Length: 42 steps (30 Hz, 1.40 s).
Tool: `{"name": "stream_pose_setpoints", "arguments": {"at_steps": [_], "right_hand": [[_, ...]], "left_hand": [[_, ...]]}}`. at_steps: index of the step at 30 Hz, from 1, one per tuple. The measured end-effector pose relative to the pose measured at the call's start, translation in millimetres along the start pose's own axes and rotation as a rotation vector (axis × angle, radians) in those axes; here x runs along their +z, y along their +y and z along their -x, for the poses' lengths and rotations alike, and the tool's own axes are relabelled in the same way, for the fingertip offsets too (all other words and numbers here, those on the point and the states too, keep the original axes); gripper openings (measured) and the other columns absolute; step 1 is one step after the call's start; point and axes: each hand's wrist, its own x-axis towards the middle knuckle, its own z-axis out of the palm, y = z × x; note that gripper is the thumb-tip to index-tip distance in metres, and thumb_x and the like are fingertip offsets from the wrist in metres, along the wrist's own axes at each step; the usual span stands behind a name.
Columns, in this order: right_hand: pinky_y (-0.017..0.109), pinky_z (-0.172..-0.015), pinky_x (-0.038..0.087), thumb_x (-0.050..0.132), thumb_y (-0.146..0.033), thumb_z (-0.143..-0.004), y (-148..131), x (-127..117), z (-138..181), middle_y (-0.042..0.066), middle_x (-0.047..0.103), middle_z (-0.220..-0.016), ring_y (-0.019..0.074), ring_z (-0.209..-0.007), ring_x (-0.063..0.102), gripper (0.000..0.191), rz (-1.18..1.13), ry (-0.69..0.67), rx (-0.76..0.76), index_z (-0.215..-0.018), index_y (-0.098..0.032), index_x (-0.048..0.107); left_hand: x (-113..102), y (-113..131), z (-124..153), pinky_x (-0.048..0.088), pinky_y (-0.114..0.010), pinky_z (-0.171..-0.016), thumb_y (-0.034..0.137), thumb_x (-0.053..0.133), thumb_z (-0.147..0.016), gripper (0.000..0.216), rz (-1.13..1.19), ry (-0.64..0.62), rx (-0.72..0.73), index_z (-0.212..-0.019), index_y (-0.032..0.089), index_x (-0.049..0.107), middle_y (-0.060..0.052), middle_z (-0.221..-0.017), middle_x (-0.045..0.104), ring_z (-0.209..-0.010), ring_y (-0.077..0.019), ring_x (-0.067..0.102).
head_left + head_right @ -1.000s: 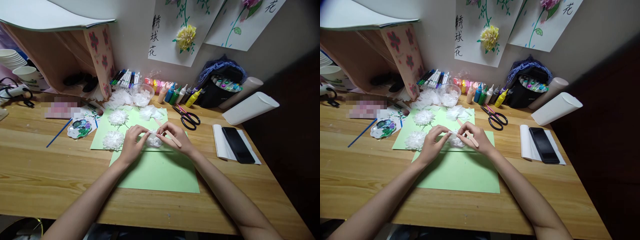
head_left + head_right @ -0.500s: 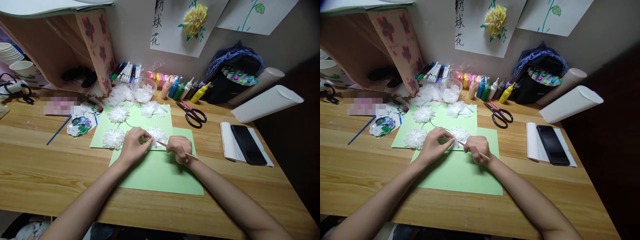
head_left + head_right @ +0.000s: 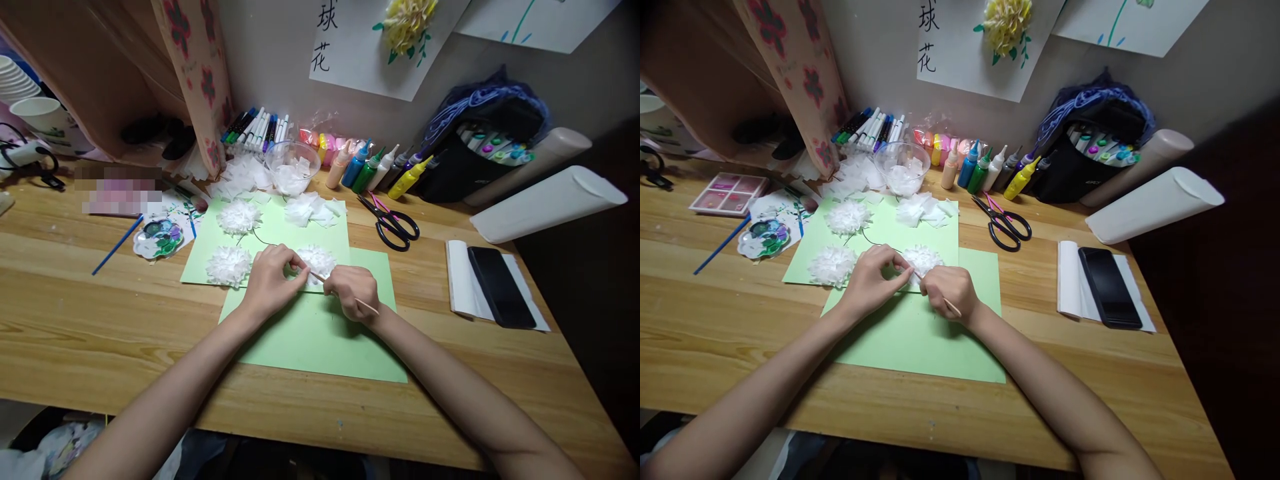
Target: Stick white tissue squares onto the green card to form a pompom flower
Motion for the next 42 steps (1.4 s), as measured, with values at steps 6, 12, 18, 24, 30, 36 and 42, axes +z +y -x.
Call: {"name": "stream_pose_setpoints", "arguments": {"at_steps": [6,12,18,24,30,36,42], "right_hand": [[0.029,-0.053,0.040,0.022,-0.027,-0.096,0,2,-3,0.001,0.051,-0.049,0.0133,-0.047,0.048,0.047,-0.085,-0.022,0.135,-0.061,-0.022,0.053],[0.029,-0.056,0.044,0.023,-0.035,-0.098,-1,6,-6,0.001,0.051,-0.050,0.0131,-0.049,0.051,0.051,-0.116,0.004,0.302,-0.059,-0.021,0.052],[0.027,-0.052,0.041,0.029,-0.044,-0.097,-6,11,-27,-0.001,0.047,-0.046,0.0111,-0.045,0.049,0.053,-0.171,0.053,0.604,-0.051,-0.021,0.045],[0.025,-0.047,0.036,0.031,-0.050,-0.094,-7,10,-52,-0.002,0.044,-0.040,0.0100,-0.040,0.046,0.059,-0.133,-0.001,0.712,-0.045,-0.020,0.044],[0.026,-0.046,0.036,0.035,-0.046,-0.095,-11,-1,-36,-0.003,0.044,-0.041,0.0095,-0.040,0.044,0.054,-0.236,0.124,0.661,-0.051,-0.019,0.051],[0.026,-0.049,0.036,0.031,-0.040,-0.097,-16,-4,-23,-0.002,0.047,-0.047,0.0088,-0.042,0.043,0.053,-0.190,0.109,0.547,-0.053,-0.019,0.050],[0.024,-0.056,0.040,0.043,-0.039,-0.093,9,-20,-36,-0.001,0.056,-0.064,0.0117,-0.058,0.053,0.031,-0.079,0.201,0.550,-0.072,-0.020,0.053]], "left_hand": [[-3,0,0,0.041,-0.033,-0.072,0.027,0.052,-0.084,0.010,0.049,0.042,-0.064,-0.077,0.021,0.056,-0.001,-0.077,0.060,-0.078,-0.0178,0.053],[0,-6,0,0.042,-0.034,-0.071,0.026,0.038,-0.090,0.015,0.075,0.046,-0.153,-0.082,0.021,0.050,-0.003,-0.084,0.061,-0.081,-0.0192,0.055],[4,-7,0,0.041,-0.037,-0.078,0.021,0.035,-0.090,0.016,-0.001,0.031,-0.111,-0.083,0.021,0.048,-0.005,-0.088,0.061,-0.087,-0.0216,0.054],[3,-8,-1,0.041,-0.036,-0.076,0.018,0.036,-0.088,0.013,-0.033,0.029,-0.095,-0.082,0.021,0.047,-0.006,-0.086,0.059,-0.086,-0.0221,0.054],[3,-7,0,0.042,-0.036,-0.073,0.018,0.038,-0.087,0.015,-0.003,0.056,-0.134,-0.100,0.020,0.044,-0.005,-0.083,0.058,-0.082,-0.0224,0.055],[2,-5,2,0.043,-0.035,-0.075,0.019,0.036,-0.088,0.019,0.009,0.038,-0.195,-0.107,0.018,0.041,-0.006,-0.090,0.058,-0.087,-0.0223,0.056],[1,-5,2,0.044,-0.037,-0.075,0.017,0.033,-0.089,0.021,-0.023,0.041,-0.198,-0.109,0.018,0.041,-0.007,-0.090,0.061,-0.088,-0.0240,0.058]]}}
